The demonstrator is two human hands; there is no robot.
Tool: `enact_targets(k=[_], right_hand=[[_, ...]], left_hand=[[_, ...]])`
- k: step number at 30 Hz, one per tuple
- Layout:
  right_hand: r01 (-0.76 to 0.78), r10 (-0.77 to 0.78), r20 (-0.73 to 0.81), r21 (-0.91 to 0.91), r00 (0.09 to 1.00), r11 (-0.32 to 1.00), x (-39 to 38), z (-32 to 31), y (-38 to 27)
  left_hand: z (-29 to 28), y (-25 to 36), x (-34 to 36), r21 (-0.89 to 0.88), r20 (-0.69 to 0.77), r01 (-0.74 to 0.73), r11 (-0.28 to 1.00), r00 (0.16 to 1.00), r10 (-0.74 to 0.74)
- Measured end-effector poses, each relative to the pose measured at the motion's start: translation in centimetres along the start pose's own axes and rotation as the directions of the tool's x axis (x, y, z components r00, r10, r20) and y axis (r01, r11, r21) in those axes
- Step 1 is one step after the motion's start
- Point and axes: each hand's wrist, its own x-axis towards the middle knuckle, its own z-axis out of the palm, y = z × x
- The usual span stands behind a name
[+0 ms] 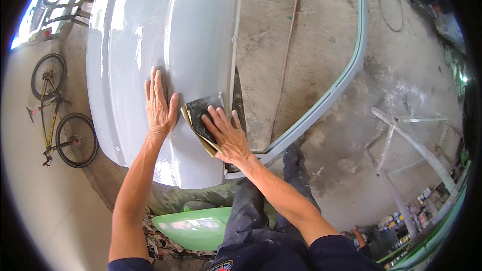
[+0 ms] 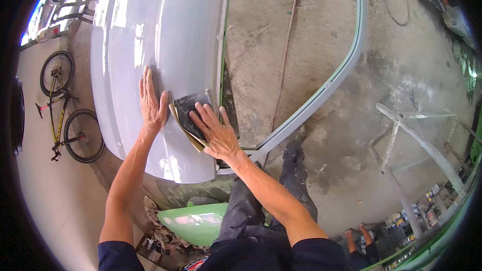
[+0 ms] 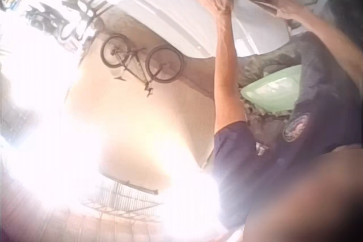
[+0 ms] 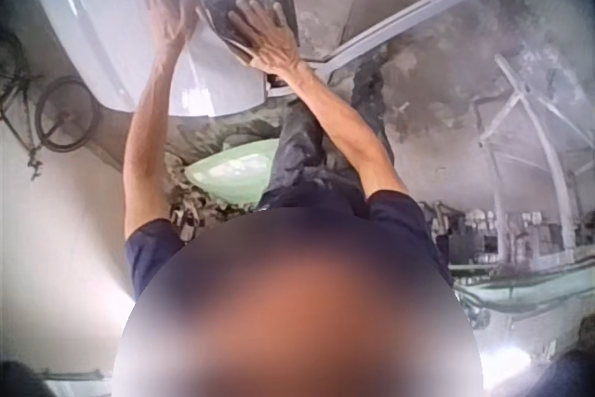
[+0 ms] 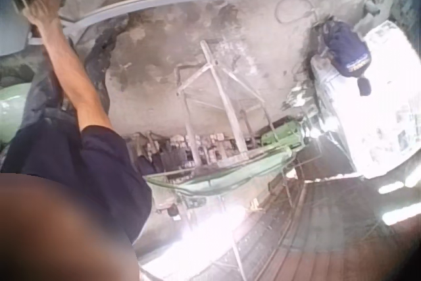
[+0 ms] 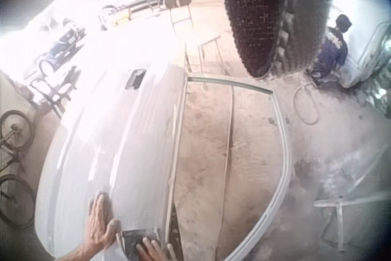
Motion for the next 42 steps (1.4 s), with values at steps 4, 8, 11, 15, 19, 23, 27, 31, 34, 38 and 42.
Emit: enact_targets(k=[4, 8, 11, 15, 19, 23, 27, 31, 34, 38, 42], right_hand=[[-0.256, 0.255, 0.12, -0.012, 0.959, 0.967, 8.7, -1.0, 4.6], [-0.236, 0.233, -0.051, -0.066, 0.971, 0.969, 21.6, -1.9, 13.2], [-0.281, 0.281, -0.146, 0.021, 0.948, 0.959, 27.2, -2.2, 15.5], [-0.33, 0.318, -0.144, -0.066, 0.937, 0.942, 17.9, -1.1, 7.8], [-0.301, 0.302, -0.049, 0.028, 0.952, 0.953, -0.9, 1.0, -4.6], [-0.31, 0.373, 0.269, -0.247, 0.888, 0.918, -1.1, 0.1, -3.7], [-0.307, 0.326, 0.035, -0.255, 0.945, 0.917, 20.5, -3.7, 9.8], [-0.428, 0.43, -0.033, -0.201, 0.902, 0.881, 31.1, -5.0, 14.3], [-0.284, 0.274, -0.101, -0.103, 0.956, 0.953, 22.0, -2.7, 8.1], [-0.251, 0.257, 0.052, -0.094, 0.965, 0.963, 3.5, 0.5, -2.8], [-0.228, 0.285, 0.408, -0.183, 0.867, 0.956, 6.8, -1.8, 0.3]], left_hand=[[0.1, -0.2, 0.2, 0.116, 0.063, 0.053, 0.992, 0.996, -0.061], [0.3, -0.5, 0.1, 0.172, 0.11, 0.052, 0.984, 0.991, -0.072], [0.2, -0.4, 0.0, 0.202, 0.123, 0.04, 0.979, 0.99, -0.066], [-0.1, 0.0, 0.3, 0.214, 0.138, 0.022, 0.977, 0.989, -0.052], [-0.5, 0.4, 0.5, 0.194, 0.139, 0.016, 0.981, 0.989, -0.044], [-0.5, 0.2, 0.4, 0.192, 0.131, 0.011, 0.981, 0.991, -0.037], [0.1, -0.3, 0.2, 0.172, 0.127, 0.012, 0.985, 0.991, -0.034], [0.2, -0.3, 0.0, 0.196, 0.108, 0.003, 0.981, 0.994, -0.025], [-0.1, -0.1, 0.2, 0.176, 0.124, 0.022, 0.984, 0.991, -0.044], [-0.8, 0.3, 0.6, 0.167, 0.152, 0.031, 0.986, 0.987, -0.057], [-0.9, 0.3, 0.6, 0.139, 0.161, 0.049, 0.989, 0.984, -0.072]])
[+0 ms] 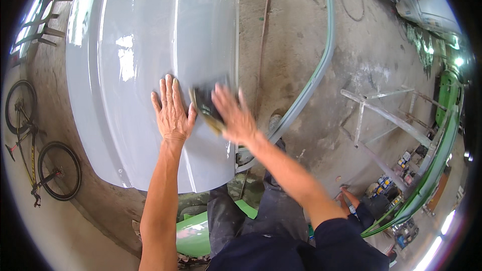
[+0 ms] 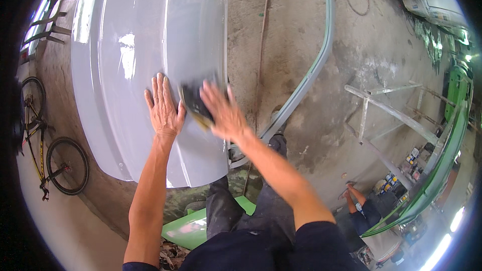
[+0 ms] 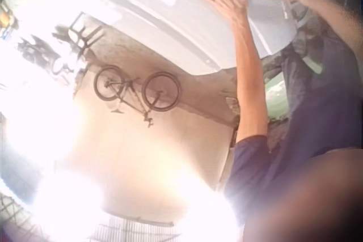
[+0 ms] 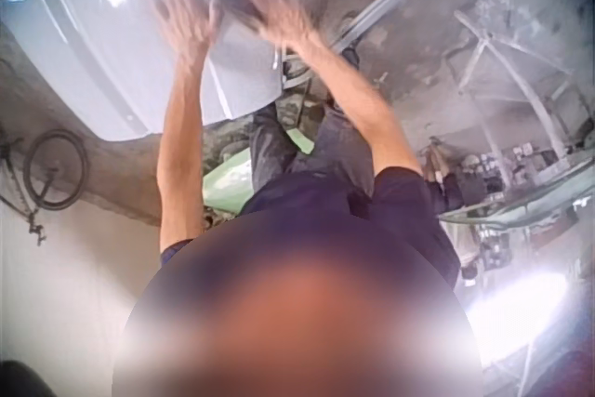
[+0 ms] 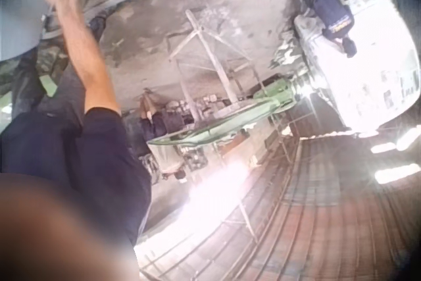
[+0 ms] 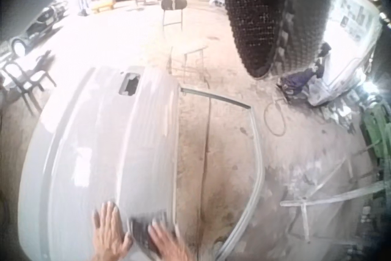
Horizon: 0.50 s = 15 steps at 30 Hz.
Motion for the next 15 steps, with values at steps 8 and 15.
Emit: enact_targets(k=[8, 15], right_hand=[[-0.088, 0.096, -0.473, 0.039, 0.876, 0.995, 25.7, -12.6, 8.9], [-0.132, 0.16, -0.386, 0.098, 0.908, 0.986, -3.2, 5.3, -4.4]], left_hand=[[0.8, -0.4, -0.3, 0.02, -0.002, -0.001, 1.0, 1.0, 0.001], [0.5, 0.0, -0.2, 0.007, -0.027, -0.01, 1.0, 1.0, 0.01]])
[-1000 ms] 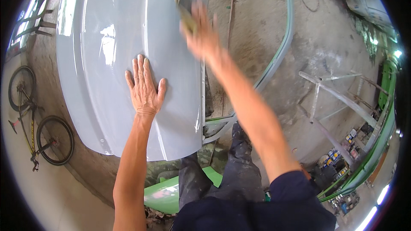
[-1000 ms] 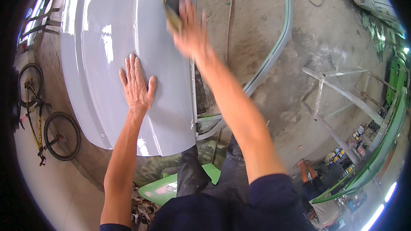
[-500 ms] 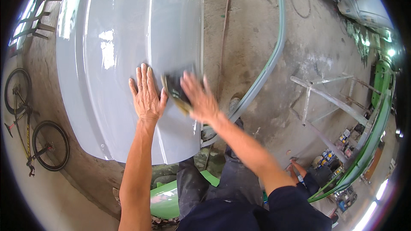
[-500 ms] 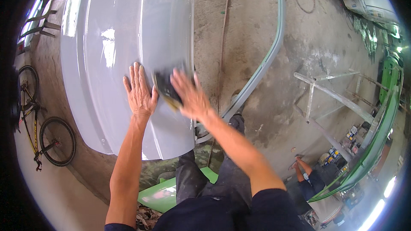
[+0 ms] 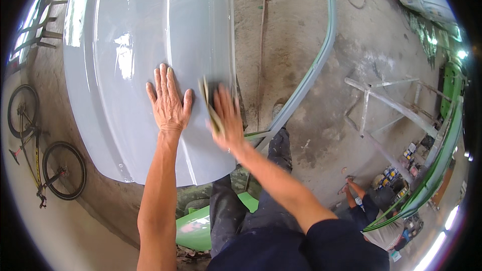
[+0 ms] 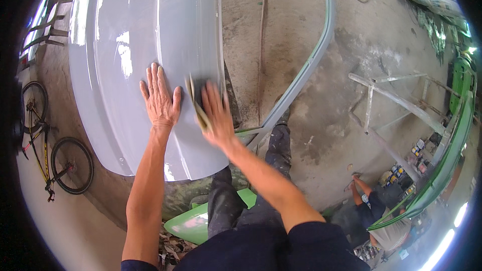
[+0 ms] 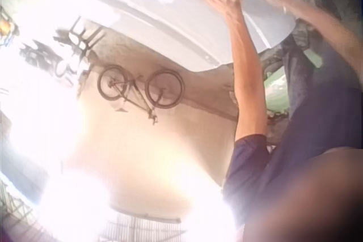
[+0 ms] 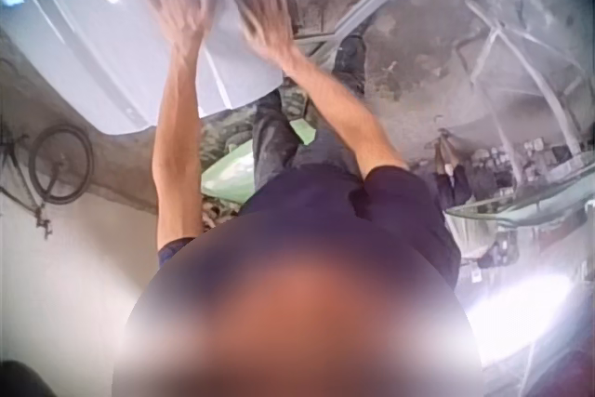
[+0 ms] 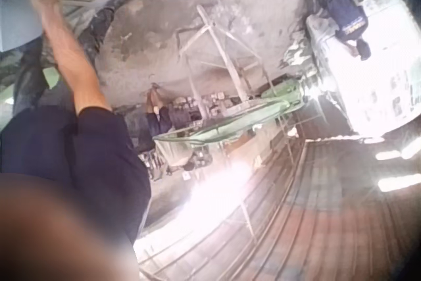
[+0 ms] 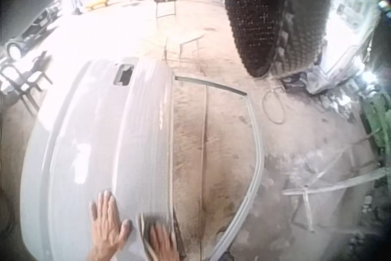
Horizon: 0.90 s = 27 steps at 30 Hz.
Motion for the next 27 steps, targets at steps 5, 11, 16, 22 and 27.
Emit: enact_targets(k=[5, 11, 16, 22, 27], right_hand=[[0.099, -0.105, 0.139, 0.052, 0.985, 0.994, -8.0, -0.5, -0.2], [0.115, -0.125, -0.125, -0.081, 0.984, 0.99, 27.3, -4.3, 8.3], [0.184, -0.199, -0.141, -0.113, 0.97, 0.976, 33.5, -4.1, 2.7], [0.427, -0.392, 0.263, -0.088, 0.881, 0.9, 7.4, -0.7, -4.1], [0.683, -0.683, 0.021, 0.015, 0.73, 0.73, 19.2, -3.4, -0.1]], left_hand=[[-0.4, 0.0, 0.2, -0.002, 0.003, 0.001, 1.0, 1.0, -0.001], [0.2, -0.4, -0.1, -0.03, 0.002, 0.019, 0.999, 1.0, -0.019], [0.3, -0.9, -0.1, -0.107, -0.082, -0.01, 0.994, 0.997, 0.001], [0.3, -1.2, 0.1, -0.581, -0.36, 0.145, 0.801, 0.836, -0.413], [0.5, -1.3, -0.2, -0.608, -0.337, 0.136, 0.782, 0.848, -0.41]])
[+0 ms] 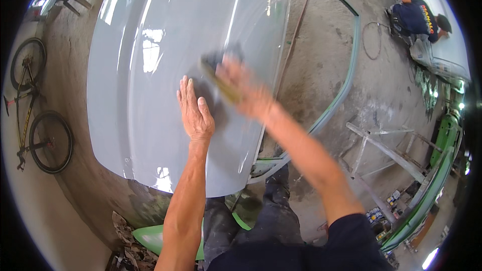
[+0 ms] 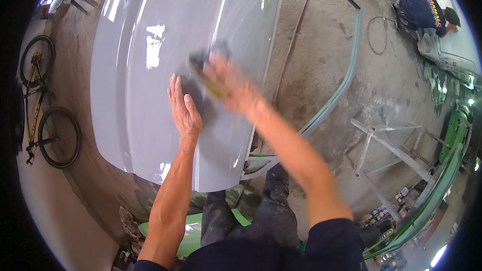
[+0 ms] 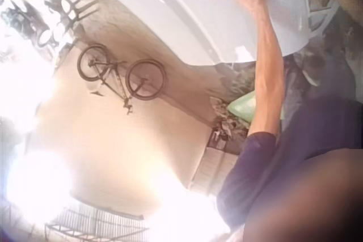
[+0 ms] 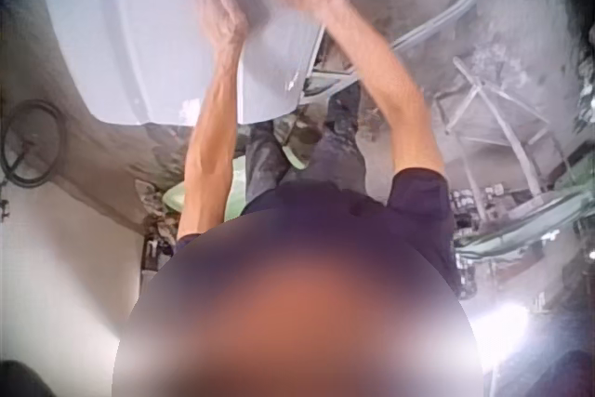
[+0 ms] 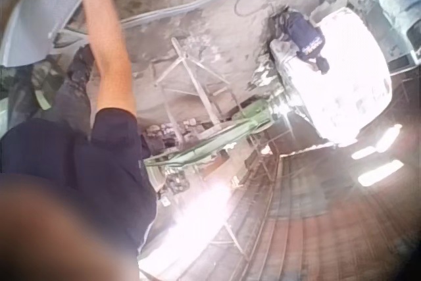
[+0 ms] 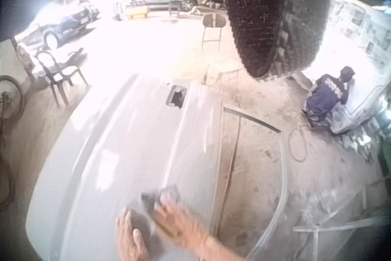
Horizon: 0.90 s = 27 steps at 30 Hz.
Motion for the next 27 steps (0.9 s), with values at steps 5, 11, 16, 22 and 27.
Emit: enact_targets(k=[5, 11, 16, 22, 27], right_hand=[[-0.39, 0.35, -0.185, -0.267, 0.918, 0.881, 14.7, -1.3, 14.1], [-0.179, 0.248, 0.036, -0.588, 0.968, 0.788, 14.3, -0.4, 11.9], [-0.088, 0.309, 0.231, -0.654, 0.922, 0.752, 13.2, -1.9, 6.1], [-0.158, 0.309, 0.243, -0.491, 0.919, 0.857, 2.7, 0.9, -8.6], [-0.209, 0.245, 0.277, -0.152, 0.929, 0.966, -5.8, 0.9, -18.8]], left_hand=[[-0.2, 0.1, 0.3, 0.187, 0.085, -0.062, 0.98, 0.995, 0.046], [-0.7, 0.6, 0.1, 0.313, 0.282, -0.293, 0.903, 0.937, 0.206], [-1.3, 0.0, 0.0, 0.218, 0.275, -0.338, 0.916, 0.922, 0.274], [-5.4, -1.8, -4.2, -0.369, 0.151, 0.087, 0.925, 0.988, -0.032], [-10.9, -2.6, -10.8, -0.667, 0.563, 0.73, 0.149, 0.625, -0.541]])
